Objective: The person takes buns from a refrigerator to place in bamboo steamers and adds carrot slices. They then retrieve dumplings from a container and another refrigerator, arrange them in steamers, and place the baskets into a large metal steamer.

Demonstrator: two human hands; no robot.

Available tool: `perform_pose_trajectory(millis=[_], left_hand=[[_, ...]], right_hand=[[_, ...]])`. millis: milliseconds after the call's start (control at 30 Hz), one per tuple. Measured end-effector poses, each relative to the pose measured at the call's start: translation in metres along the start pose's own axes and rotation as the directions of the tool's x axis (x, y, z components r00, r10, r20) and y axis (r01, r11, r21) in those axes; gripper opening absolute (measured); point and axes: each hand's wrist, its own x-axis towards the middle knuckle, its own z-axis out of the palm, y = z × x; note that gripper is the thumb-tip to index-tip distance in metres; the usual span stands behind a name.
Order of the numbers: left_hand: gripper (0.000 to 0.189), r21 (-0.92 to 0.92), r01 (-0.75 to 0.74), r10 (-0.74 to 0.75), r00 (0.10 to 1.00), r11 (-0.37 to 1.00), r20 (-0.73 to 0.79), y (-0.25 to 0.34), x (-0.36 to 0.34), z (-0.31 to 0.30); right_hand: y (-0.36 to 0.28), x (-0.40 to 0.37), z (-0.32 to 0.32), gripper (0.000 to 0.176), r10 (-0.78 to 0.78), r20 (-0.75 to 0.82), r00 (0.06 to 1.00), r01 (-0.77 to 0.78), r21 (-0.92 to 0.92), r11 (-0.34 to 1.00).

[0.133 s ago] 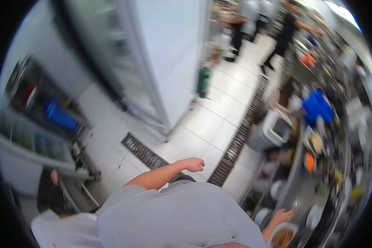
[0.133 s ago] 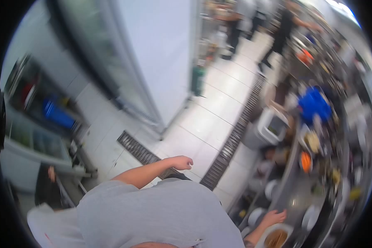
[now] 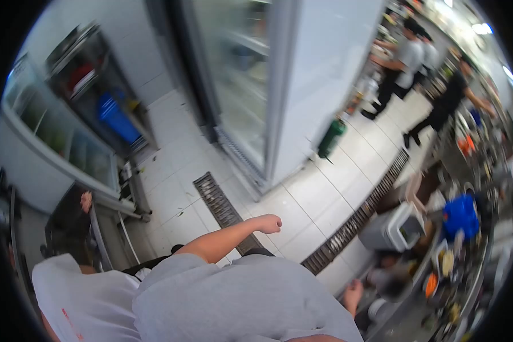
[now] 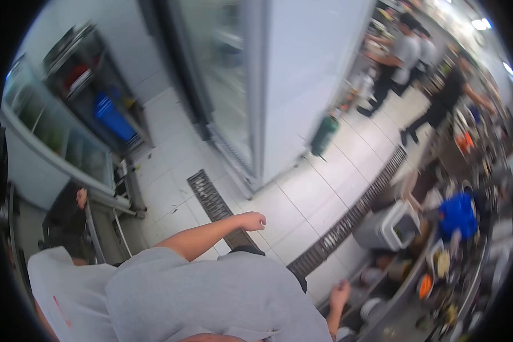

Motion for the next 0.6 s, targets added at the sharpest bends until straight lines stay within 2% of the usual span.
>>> perform_pose_trajectory(millis=[33,67,100,133,167,233,267,300,367,433,467,500,533,567,600], left_hand=[[0.040,-0.017,0.069,-0.070,0.993,0.997,-0.099,-0.038,-0.019,-0.038],[0.039,-0.007,0.148,-0.146,0.969,0.989,-0.200,-0.081,-0.049,-0.105],[0.039,-0.028,0.183,-0.185,0.950,0.983,-0.251,-0.105,-0.058,-0.134],[0.039,-0.033,0.172,-0.174,0.938,0.985,-0.300,-0.123,-0.061,-0.152],[0.039,-0.032,0.164,-0.165,0.924,0.986,-0.345,-0.140,-0.066,-0.171],[0.040,-0.118,0.106,-0.147,0.889,0.987,-0.434,-0.160,-0.077,-0.198],[0.040,-0.183,0.075,-0.151,0.881,0.980,-0.448,-0.168,-0.087,-0.220],[0.040,-0.173,0.086,-0.157,0.876,0.981,-0.456,-0.181,-0.101,-0.240],[0.037,-0.316,0.001,-0.186,0.810,0.949,-0.556,-0.216,-0.116,-0.280],[0.035,-0.304,0.002,-0.209,0.731,0.953,-0.650,-0.265,-0.131,-0.327],[0.034,-0.402,0.020,-0.306,0.683,0.916,-0.663,-0.286,-0.136,-0.359],[0.033,-0.493,0.028,-0.401,0.623,0.869,-0.672,-0.301,-0.142,-0.403],[0.031,-0.458,-0.050,-0.359,0.549,0.887,-0.755,-0.310,-0.151,-0.450],[0.030,-0.413,-0.121,-0.313,0.474,0.903,-0.823,-0.310,-0.162,-0.498],[0.031,-0.348,-0.218,-0.234,0.421,0.912,-0.876,-0.302,-0.173,-0.553]], right_hand=[[-0.054,0.016,0.052,0.047,0.008,0.373,0.928,0.011,-0.048,0.999],[-0.107,0.038,0.142,0.049,-0.113,0.606,0.787,0.089,0.069,0.994],[-0.170,0.038,0.158,0.048,-0.129,0.731,0.670,0.066,0.115,0.991],[-0.215,0.041,0.172,0.040,-0.153,0.757,0.635,0.126,0.094,0.988],[-0.246,0.056,0.196,0.040,-0.186,0.775,0.604,0.172,0.101,0.980],[-0.268,0.096,0.261,0.033,-0.190,0.775,0.602,0.372,-0.062,0.926],[-0.299,0.115,0.287,0.032,-0.324,0.753,0.573,0.560,-0.072,0.825],[-0.368,0.111,0.296,0.031,-0.208,0.699,0.685,0.346,-0.060,0.936],[-0.492,0.112,0.316,0.032,-0.549,0.604,0.578,0.584,0.163,0.795],[-0.620,0.118,0.358,0.035,-0.744,0.552,0.377,0.688,0.371,0.624],[-0.687,0.118,0.374,0.034,-0.807,0.512,0.294,0.678,0.484,0.554],[-0.757,0.126,0.400,0.034,-0.877,0.450,0.171,0.771,0.493,0.403],[-0.823,0.126,0.419,0.033,-0.927,0.361,0.101,0.777,0.554,0.301],[-0.886,0.122,0.433,0.032,-0.952,0.299,0.073,0.783,0.573,0.240],[-0.949,0.117,0.443,0.033,-0.937,0.343,0.060,0.788,0.560,0.256]])
